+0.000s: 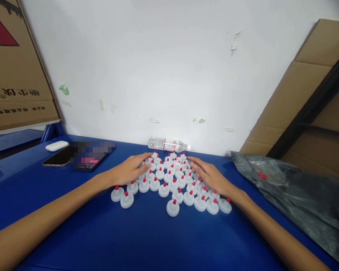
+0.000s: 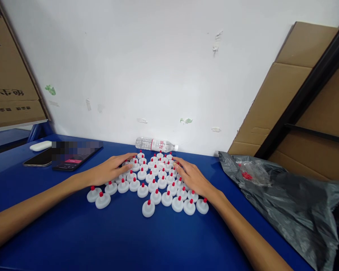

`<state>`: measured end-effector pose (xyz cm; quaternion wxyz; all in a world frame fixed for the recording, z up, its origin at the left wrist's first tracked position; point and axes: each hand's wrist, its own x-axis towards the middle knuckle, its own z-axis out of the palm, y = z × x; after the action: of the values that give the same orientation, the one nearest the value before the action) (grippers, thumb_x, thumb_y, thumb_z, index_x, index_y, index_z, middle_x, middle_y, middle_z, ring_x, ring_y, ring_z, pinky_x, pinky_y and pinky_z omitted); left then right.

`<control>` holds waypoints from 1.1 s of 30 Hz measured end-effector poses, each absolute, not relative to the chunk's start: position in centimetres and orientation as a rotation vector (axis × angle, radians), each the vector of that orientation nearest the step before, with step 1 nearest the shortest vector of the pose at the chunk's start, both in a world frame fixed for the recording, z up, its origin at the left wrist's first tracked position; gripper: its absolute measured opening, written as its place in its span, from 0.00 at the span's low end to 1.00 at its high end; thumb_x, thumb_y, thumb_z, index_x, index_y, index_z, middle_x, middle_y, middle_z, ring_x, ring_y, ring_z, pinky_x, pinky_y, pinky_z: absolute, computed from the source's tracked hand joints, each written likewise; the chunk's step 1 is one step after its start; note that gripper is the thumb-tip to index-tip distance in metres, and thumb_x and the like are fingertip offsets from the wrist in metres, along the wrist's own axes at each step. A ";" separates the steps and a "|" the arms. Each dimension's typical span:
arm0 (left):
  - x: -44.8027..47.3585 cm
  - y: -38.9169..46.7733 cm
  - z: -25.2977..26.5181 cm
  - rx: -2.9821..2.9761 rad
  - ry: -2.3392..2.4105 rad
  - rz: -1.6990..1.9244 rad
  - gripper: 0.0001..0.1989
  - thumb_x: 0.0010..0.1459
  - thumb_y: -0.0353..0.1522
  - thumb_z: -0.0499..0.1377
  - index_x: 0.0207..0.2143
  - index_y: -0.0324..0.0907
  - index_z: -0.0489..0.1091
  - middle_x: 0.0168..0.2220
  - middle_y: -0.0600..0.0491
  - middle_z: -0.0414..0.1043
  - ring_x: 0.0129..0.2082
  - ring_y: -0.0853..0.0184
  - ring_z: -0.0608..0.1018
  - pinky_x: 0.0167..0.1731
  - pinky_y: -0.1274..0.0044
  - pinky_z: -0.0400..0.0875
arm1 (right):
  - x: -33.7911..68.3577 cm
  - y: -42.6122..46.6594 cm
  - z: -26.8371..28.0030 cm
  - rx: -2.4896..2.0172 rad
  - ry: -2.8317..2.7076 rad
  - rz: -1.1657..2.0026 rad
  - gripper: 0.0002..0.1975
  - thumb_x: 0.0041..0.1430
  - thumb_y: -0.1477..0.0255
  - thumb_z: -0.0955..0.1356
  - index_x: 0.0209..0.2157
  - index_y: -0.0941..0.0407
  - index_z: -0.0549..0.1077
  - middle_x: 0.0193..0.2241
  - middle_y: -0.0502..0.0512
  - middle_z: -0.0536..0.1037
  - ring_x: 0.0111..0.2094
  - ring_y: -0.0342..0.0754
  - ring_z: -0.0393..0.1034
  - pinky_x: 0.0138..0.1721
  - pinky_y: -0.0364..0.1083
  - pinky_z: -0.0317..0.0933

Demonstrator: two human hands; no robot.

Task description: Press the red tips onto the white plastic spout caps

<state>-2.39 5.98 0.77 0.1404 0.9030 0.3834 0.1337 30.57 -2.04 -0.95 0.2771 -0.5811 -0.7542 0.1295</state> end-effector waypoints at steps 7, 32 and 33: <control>-2.5 6.2 0.5 2.604 1.105 0.376 0.35 0.69 0.53 0.41 0.70 0.43 0.50 0.69 0.47 0.55 0.67 0.51 0.62 0.64 0.59 0.59 | 30.6 -2.1 -0.9 -1.561 -2.030 0.342 0.26 0.71 0.53 0.56 0.63 0.46 0.64 0.61 0.52 0.71 0.62 0.58 0.65 0.63 0.60 0.57; -2.6 6.3 0.5 2.630 1.097 0.392 0.34 0.69 0.52 0.41 0.69 0.44 0.52 0.68 0.47 0.57 0.66 0.50 0.64 0.63 0.61 0.61 | 30.5 -2.2 -0.8 -1.579 -2.049 0.333 0.26 0.71 0.53 0.55 0.63 0.46 0.64 0.61 0.53 0.71 0.62 0.58 0.65 0.62 0.61 0.58; -2.6 6.3 0.5 2.631 1.095 0.392 0.34 0.69 0.53 0.41 0.69 0.44 0.52 0.68 0.47 0.57 0.65 0.50 0.64 0.63 0.61 0.61 | 30.5 -2.2 -0.7 -1.579 -2.050 0.332 0.26 0.71 0.53 0.55 0.63 0.46 0.64 0.62 0.53 0.70 0.62 0.58 0.65 0.62 0.61 0.57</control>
<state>-2.58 6.31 0.48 0.1319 0.9066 0.3773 0.1351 30.54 -2.22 -0.75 0.2633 -0.5838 -0.7582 0.1229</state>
